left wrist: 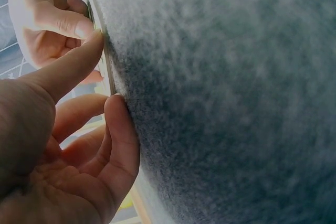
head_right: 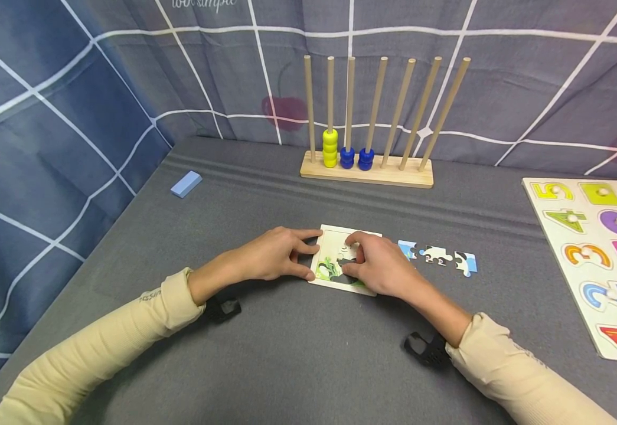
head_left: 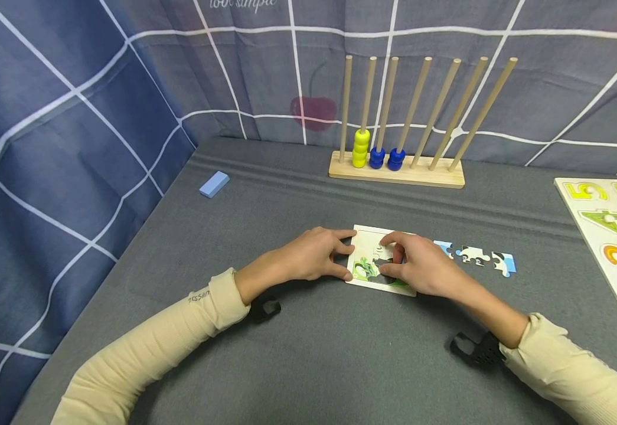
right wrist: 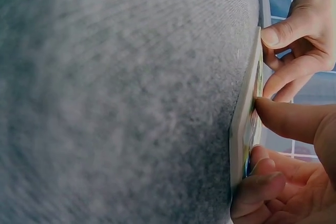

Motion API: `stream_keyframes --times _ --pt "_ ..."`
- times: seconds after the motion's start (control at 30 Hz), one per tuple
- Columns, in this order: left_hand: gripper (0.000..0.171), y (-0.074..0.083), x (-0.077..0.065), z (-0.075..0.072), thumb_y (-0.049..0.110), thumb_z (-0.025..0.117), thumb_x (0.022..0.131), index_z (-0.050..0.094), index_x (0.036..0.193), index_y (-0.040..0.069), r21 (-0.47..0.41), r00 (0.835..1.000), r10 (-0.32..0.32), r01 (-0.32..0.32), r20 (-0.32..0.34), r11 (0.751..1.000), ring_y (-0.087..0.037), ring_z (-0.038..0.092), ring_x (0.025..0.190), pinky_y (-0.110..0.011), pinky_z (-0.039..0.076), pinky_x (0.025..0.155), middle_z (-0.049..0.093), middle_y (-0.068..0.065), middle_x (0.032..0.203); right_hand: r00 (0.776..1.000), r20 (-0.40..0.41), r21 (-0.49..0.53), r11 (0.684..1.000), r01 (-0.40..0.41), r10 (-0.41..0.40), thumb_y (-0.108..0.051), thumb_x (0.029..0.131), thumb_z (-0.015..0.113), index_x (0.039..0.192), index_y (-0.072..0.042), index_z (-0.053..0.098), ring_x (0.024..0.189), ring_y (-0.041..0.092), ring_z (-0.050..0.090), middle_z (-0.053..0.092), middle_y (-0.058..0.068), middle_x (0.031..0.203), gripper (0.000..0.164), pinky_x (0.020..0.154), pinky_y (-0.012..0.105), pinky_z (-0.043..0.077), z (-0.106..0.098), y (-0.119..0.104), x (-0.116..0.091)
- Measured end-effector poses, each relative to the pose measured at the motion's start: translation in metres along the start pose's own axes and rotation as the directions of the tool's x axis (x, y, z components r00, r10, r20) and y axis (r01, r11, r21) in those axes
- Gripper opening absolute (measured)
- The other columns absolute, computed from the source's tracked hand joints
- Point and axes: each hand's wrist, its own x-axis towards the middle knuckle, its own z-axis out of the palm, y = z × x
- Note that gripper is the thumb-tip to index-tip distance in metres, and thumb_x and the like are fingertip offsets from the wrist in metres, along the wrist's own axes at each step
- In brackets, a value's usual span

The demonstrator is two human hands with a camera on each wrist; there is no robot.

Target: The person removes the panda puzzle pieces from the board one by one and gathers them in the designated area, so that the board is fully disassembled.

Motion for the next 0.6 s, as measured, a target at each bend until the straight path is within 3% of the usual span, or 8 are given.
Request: stream_keyframes --times 0.27,0.6 --pt "0.060 0.0010 -0.0012 -0.0015 0.034 0.079 0.085 0.060 0.133 0.005 -0.020 1.000 -0.013 0.014 0.009 1.000 -0.007 0.046 0.058 -0.032 0.043 0.094 0.039 -0.009 0.154 1.000 -0.022 0.024 1.000 0.013 -0.013 -0.013 0.087 0.077 0.119 -0.003 0.056 0.059 0.014 0.049 0.057 0.000 0.076 0.040 0.056 0.034 0.040 0.0017 -0.0010 -0.0004" --pt "0.059 0.0013 -0.0015 -0.0018 0.034 0.078 0.085 0.060 0.133 0.005 -0.013 1.000 -0.003 0.003 0.005 1.000 -0.008 0.047 0.060 -0.032 0.043 0.093 0.039 -0.009 0.154 0.996 -0.080 -0.019 0.999 0.029 -0.030 -0.011 0.083 0.079 0.116 -0.009 0.056 0.066 0.016 0.051 0.060 0.003 0.083 0.040 0.062 0.036 0.041 0.0034 -0.0054 -0.0008"
